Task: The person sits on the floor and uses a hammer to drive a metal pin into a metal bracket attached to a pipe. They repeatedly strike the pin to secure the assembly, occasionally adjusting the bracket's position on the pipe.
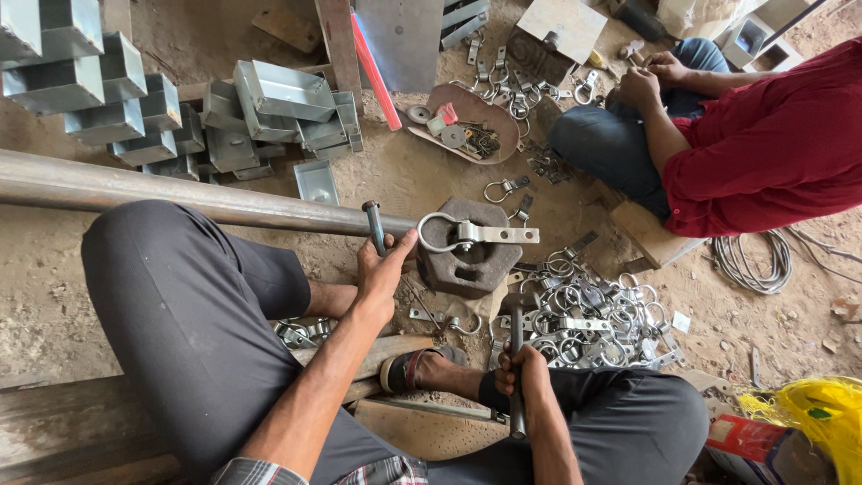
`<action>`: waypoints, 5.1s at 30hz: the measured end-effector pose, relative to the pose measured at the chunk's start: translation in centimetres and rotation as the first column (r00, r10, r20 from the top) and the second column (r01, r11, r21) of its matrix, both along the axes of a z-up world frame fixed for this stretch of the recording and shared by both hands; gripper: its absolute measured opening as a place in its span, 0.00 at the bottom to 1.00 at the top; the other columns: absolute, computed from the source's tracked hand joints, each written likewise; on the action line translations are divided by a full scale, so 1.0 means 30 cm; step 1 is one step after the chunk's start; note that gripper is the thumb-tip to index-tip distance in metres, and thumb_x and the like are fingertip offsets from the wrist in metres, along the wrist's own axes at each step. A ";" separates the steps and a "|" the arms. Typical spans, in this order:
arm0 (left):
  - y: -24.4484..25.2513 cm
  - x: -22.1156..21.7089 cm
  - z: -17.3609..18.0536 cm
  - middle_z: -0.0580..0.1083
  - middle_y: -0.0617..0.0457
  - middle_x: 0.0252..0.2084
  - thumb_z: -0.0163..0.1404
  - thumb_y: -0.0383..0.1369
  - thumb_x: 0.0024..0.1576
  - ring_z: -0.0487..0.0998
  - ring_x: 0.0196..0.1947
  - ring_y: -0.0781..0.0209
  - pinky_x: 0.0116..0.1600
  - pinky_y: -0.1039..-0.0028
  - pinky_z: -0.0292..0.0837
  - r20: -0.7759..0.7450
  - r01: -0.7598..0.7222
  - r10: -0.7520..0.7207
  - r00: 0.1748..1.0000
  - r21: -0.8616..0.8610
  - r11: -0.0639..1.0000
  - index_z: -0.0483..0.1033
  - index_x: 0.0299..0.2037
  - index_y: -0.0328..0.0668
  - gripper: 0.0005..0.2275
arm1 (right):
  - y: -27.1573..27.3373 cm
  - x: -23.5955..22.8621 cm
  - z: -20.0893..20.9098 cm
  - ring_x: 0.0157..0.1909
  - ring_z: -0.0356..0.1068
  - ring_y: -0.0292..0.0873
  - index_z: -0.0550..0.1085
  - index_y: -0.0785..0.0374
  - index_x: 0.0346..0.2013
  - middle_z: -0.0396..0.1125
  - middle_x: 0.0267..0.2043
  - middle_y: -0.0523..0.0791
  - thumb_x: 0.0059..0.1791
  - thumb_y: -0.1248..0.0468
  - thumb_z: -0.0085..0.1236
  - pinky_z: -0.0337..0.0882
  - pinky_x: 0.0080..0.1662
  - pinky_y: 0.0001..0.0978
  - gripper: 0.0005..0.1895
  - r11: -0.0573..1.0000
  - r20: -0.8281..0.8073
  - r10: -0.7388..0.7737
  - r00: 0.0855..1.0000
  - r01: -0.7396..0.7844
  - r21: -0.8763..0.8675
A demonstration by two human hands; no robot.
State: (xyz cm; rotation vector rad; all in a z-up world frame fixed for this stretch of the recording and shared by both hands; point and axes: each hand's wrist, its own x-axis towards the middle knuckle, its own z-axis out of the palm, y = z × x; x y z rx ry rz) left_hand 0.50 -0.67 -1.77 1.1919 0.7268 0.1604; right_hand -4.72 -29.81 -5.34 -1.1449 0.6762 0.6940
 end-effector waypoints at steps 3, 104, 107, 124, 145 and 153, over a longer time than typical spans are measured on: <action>0.002 0.017 0.006 0.72 0.56 0.35 0.66 0.40 0.50 0.71 0.40 0.67 0.51 0.67 0.67 -0.060 0.002 0.000 0.998 0.033 0.999 0.67 0.37 0.48 0.18 | 0.011 -0.002 0.014 0.17 0.51 0.35 0.64 0.62 0.37 0.56 0.22 0.41 0.44 0.67 0.37 0.56 0.19 0.28 0.09 1.000 -0.004 0.009 1.000 -0.009 -0.026; -0.258 0.220 0.158 0.79 0.51 0.46 0.53 0.30 0.65 0.81 0.45 0.67 0.50 0.74 0.79 0.396 0.381 -0.626 0.672 0.540 0.751 0.71 0.50 0.36 0.08 | -0.035 0.004 -0.141 0.17 0.56 0.37 0.65 0.60 0.39 0.59 0.23 0.42 0.45 0.65 0.37 0.59 0.19 0.31 0.11 0.940 -0.009 -0.142 0.990 0.138 0.312; -0.259 0.221 0.157 0.79 0.51 0.46 0.53 0.30 0.65 0.80 0.45 0.66 0.50 0.73 0.79 0.404 0.380 -0.624 0.669 0.535 0.754 0.71 0.50 0.37 0.08 | -0.030 0.005 -0.120 0.17 0.55 0.36 0.66 0.61 0.40 0.59 0.23 0.42 0.45 0.65 0.37 0.59 0.18 0.30 0.11 0.955 -0.011 -0.143 0.990 0.140 0.262; -0.255 0.215 0.150 0.79 0.50 0.46 0.52 0.31 0.65 0.81 0.47 0.64 0.51 0.73 0.80 0.404 0.382 -0.623 0.669 0.533 0.755 0.71 0.51 0.37 0.09 | -0.015 0.005 -0.054 0.17 0.53 0.35 0.65 0.60 0.40 0.57 0.23 0.41 0.45 0.66 0.36 0.57 0.19 0.28 0.11 0.961 -0.013 -0.128 0.992 0.128 0.245; -0.270 0.249 0.085 0.82 0.49 0.40 0.53 0.39 0.64 0.86 0.42 0.57 0.48 0.64 0.80 0.333 0.300 -0.742 0.581 0.760 0.576 0.77 0.48 0.37 0.12 | -0.011 -0.032 0.018 0.15 0.53 0.33 0.64 0.62 0.42 0.55 0.21 0.40 0.60 0.50 0.38 0.55 0.16 0.25 0.18 0.993 0.133 -0.108 0.985 0.101 0.054; -0.270 0.276 0.063 0.82 0.50 0.38 0.51 0.42 0.64 0.85 0.38 0.59 0.44 0.65 0.83 0.298 0.359 -0.782 0.548 0.760 0.542 0.78 0.46 0.40 0.13 | 0.056 -0.075 0.305 0.13 0.58 0.34 0.62 0.64 0.44 0.60 0.23 0.42 0.57 0.54 0.38 0.60 0.13 0.25 0.14 0.990 0.636 -0.138 0.759 0.121 0.071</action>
